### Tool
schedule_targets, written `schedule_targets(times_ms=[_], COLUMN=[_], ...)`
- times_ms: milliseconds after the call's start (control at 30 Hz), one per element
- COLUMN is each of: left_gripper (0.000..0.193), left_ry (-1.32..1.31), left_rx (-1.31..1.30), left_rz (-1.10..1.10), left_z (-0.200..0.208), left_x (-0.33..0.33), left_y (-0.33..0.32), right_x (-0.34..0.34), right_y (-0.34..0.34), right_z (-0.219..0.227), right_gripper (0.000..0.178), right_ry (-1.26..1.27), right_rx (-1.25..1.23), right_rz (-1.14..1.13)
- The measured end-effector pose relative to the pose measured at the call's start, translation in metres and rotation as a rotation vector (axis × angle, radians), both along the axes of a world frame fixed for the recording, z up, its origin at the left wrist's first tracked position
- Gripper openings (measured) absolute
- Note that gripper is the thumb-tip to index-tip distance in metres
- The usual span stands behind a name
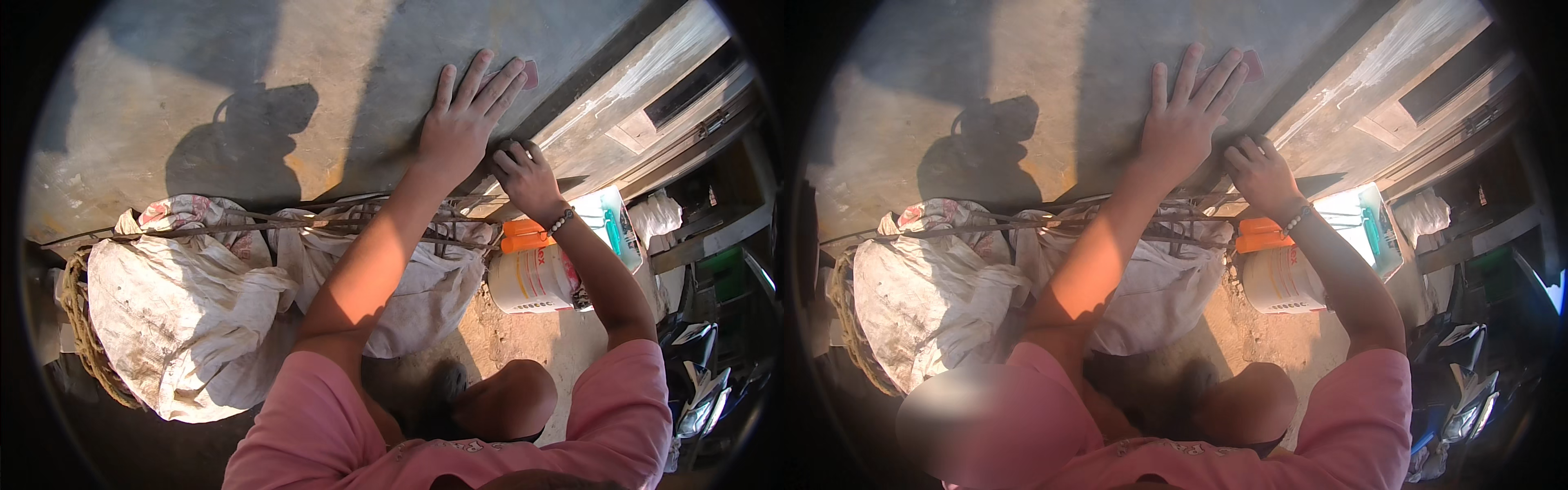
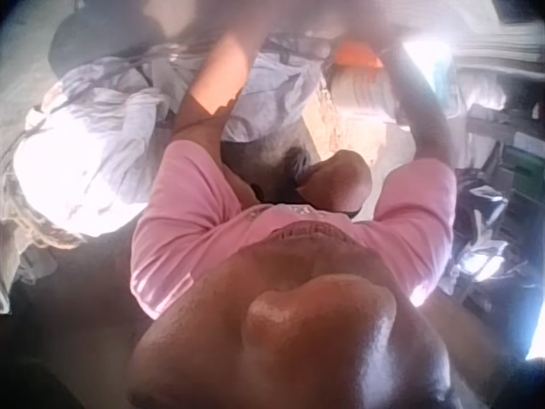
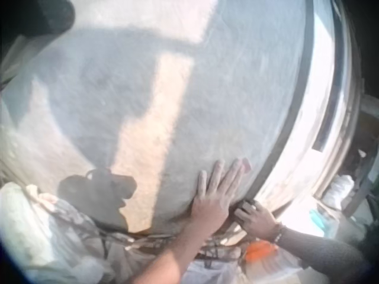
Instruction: The person sands a large flat surface using two pieces of sandpaper, one in each hand. They move the sandpaper back and forth across the surface, occasionally switching hands or adjusting grip. The person also briefly folds a piece of sandpaper before resuming sanding.
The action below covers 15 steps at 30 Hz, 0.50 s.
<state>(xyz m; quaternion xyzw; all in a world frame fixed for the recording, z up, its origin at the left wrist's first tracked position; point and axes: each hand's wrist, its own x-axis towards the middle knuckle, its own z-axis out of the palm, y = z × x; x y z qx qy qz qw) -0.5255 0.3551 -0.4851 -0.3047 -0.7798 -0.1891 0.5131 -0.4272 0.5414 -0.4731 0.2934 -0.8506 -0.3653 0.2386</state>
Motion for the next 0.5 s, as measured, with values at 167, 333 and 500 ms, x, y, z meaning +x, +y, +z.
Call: schedule_targets(times_ms=[167, 333, 500], left_gripper=[0.092, 0.091, 0.09], left_ry=[0.0, -0.013, -0.008], left_rx=[-0.015, 0.044, -0.002], left_rz=[0.012, -0.03, -0.01], left_z=[-0.002, -0.003, -0.002], left_x=[0.0, -0.001, -0.002], left_y=[0.002, 0.005, 0.001], right_x=[0.003, 0.012, 0.009], right_y=[0.008, -0.014, 0.0], right_z=[0.105, 0.081, -0.01], right_gripper=[0.019, 0.02, 0.019], right_ry=[0.194, 0.286, -0.029], right_rx=[0.147, -0.011, -0.03], right_rz=[0.021, -0.09, -0.065])
